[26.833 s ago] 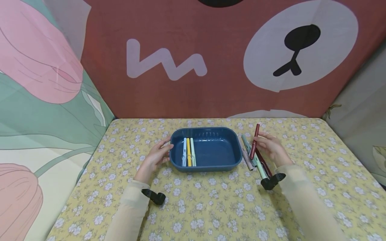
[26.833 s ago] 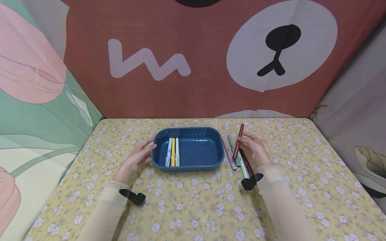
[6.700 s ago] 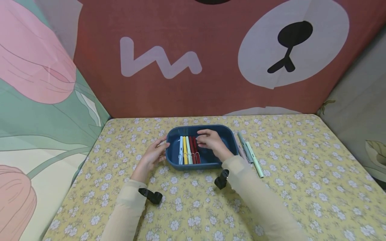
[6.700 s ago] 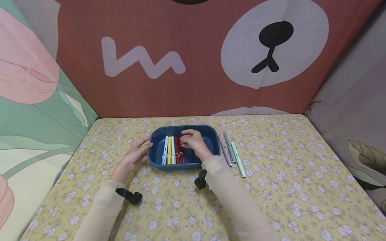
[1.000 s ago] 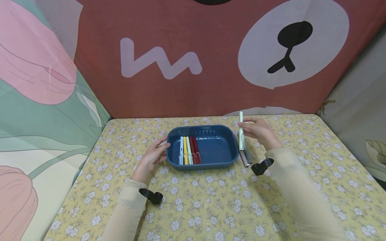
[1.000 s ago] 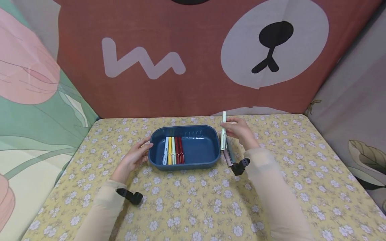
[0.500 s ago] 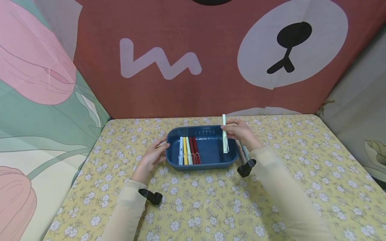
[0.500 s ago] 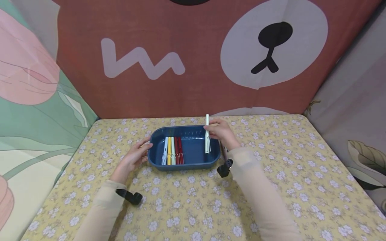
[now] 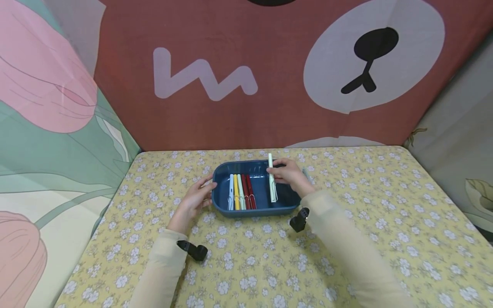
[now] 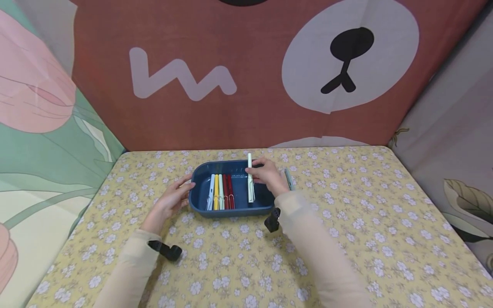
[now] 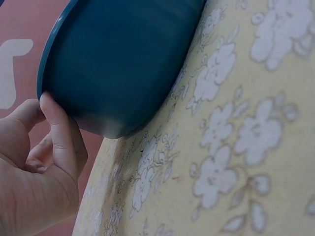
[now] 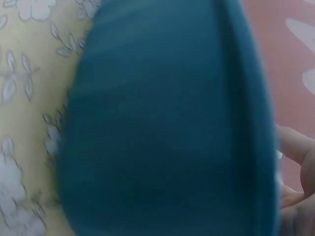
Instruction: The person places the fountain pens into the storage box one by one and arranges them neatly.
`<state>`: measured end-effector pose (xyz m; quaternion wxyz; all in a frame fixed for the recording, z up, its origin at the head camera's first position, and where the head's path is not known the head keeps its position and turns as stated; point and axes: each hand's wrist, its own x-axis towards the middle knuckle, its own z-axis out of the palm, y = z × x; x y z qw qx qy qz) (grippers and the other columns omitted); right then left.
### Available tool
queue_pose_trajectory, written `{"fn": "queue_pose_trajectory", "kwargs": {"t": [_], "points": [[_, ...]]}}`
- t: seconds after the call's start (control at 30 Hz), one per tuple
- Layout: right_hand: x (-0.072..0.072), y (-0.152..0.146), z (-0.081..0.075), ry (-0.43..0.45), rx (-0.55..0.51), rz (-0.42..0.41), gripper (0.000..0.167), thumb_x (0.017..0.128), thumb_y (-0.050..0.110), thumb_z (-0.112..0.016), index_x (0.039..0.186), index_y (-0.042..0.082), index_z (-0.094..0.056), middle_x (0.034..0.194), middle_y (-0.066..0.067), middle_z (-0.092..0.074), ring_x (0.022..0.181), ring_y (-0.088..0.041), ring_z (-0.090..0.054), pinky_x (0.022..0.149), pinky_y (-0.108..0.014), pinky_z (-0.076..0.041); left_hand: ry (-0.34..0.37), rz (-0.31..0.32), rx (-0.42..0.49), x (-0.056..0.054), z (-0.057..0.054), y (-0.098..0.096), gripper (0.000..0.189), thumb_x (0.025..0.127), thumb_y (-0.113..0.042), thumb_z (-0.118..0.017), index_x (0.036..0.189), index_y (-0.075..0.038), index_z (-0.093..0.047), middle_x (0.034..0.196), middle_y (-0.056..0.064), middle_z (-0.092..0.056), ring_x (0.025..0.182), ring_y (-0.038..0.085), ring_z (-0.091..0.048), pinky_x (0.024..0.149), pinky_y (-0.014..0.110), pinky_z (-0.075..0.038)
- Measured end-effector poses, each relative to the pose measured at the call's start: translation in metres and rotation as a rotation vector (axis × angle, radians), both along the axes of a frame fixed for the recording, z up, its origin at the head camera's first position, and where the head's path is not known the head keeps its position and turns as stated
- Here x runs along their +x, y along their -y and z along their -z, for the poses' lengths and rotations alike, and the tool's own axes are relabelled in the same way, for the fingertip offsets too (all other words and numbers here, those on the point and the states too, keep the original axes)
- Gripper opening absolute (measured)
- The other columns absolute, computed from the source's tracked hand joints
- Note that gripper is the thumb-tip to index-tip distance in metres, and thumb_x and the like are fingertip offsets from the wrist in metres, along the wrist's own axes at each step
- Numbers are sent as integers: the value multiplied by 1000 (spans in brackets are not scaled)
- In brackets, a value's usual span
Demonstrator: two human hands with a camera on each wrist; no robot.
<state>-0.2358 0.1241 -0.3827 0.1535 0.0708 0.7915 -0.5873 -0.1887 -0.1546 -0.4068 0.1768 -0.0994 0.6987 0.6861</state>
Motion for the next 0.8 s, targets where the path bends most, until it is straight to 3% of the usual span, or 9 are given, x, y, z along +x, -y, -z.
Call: {"fn": "queue_pose_trajectory", "kwargs": {"t": [0.13,0.27,0.63,0.8], "points": [[3,9,4,9,-2,1,41,92,15,-64,127,0,-49,97,-3,-61,76,-8,-61,92,-37,-55,3,-4,-4,5,-7,-2,55,98,-19,-53,150,-17,-33,95,-2,-57,63,3,-53,55,16,-48],[4,16,8,18,5,-5,40,92,15,-64,126,1,-50,101,-6,-60,80,-11,-62,92,-37,-54,2,-1,-7,5,-7,-2,55,98,-19,-52,150,-17,-33,95,-2,-57,62,4,-53,55,16,-47],[6,31,22,52,14,6,40,91,12,-65,125,-1,-49,116,-15,-58,94,-20,-62,92,-38,-55,-12,-17,-13,-8,17,3,54,98,-23,-54,149,-22,-35,85,-6,-60,62,4,-54,52,16,-47],[7,36,26,45,36,23,34,90,12,-66,119,1,-52,110,-13,-59,85,-17,-61,87,-37,-56,-27,-20,-25,-9,20,3,54,98,-24,-55,148,-23,-36,83,-7,-61,63,3,-55,52,15,-47]]}}
